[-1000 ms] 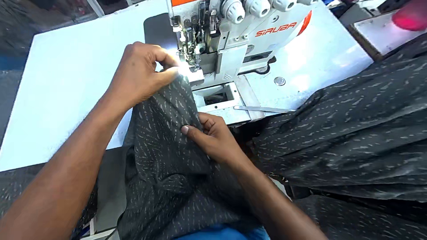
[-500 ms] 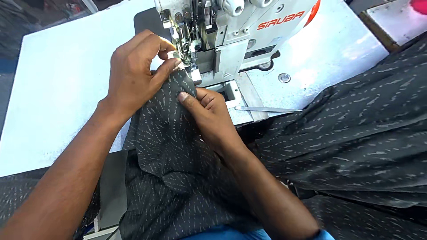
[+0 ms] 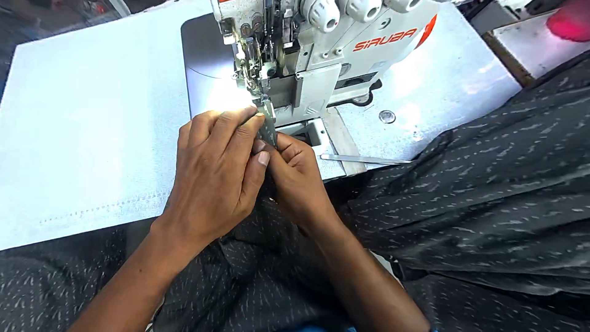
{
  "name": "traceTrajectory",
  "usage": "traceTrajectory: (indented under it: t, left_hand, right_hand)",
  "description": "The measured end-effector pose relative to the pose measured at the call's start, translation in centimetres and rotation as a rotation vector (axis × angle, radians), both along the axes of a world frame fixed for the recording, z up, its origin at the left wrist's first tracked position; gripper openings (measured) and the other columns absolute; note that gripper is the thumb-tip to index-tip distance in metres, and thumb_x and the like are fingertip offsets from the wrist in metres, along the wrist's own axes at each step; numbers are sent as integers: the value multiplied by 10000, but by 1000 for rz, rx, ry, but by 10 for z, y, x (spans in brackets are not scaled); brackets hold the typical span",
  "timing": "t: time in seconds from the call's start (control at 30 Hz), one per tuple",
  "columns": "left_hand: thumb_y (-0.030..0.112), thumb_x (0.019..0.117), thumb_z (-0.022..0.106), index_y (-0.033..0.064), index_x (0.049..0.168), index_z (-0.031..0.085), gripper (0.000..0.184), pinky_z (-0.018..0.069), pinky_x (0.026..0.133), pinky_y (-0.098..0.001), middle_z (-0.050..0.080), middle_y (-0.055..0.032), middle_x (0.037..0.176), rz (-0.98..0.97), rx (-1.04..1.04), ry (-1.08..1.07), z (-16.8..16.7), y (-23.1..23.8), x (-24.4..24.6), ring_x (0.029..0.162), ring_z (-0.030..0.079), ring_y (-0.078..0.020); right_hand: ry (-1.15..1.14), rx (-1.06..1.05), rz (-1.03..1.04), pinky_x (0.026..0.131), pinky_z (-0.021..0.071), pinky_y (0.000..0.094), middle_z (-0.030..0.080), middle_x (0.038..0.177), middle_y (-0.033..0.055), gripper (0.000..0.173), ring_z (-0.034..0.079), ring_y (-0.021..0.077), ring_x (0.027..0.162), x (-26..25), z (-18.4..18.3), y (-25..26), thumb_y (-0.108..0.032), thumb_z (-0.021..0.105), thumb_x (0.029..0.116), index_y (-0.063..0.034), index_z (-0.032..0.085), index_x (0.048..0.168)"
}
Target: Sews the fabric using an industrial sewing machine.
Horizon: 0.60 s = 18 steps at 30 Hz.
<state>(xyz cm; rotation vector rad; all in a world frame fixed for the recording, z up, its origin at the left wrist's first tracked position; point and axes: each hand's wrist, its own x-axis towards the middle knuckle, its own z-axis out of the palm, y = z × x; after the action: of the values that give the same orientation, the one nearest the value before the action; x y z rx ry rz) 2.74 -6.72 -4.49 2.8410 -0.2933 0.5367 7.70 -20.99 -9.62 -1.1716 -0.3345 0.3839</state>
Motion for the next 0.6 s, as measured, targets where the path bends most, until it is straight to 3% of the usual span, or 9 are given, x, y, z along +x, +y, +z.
traceTrajectory:
  t: [0.4, 0.6]
  left_hand:
    - [401, 1046, 334, 107, 1461, 571, 561, 335, 1070, -511, 495, -93, 1538, 52, -20, 42, -1, -4, 4, 1342, 462, -305]
    - [357, 1036, 381, 53, 1460, 508, 537, 320, 1143, -492, 517, -89, 1531, 21, -145, 30, -4, 3, 4, 1414, 432, -282]
  right_hand:
    - [-20, -17, -1, 589, 535, 277, 633, 752, 100, 192, 617, 135, 644, 9, 3, -3, -101, 547, 1057, 32, 663, 982]
    - [-17, -28, 2, 592, 544, 277, 644, 751, 101, 197, 628, 134, 648, 11, 7, -3, -113, 554, 1057, 30, 663, 976]
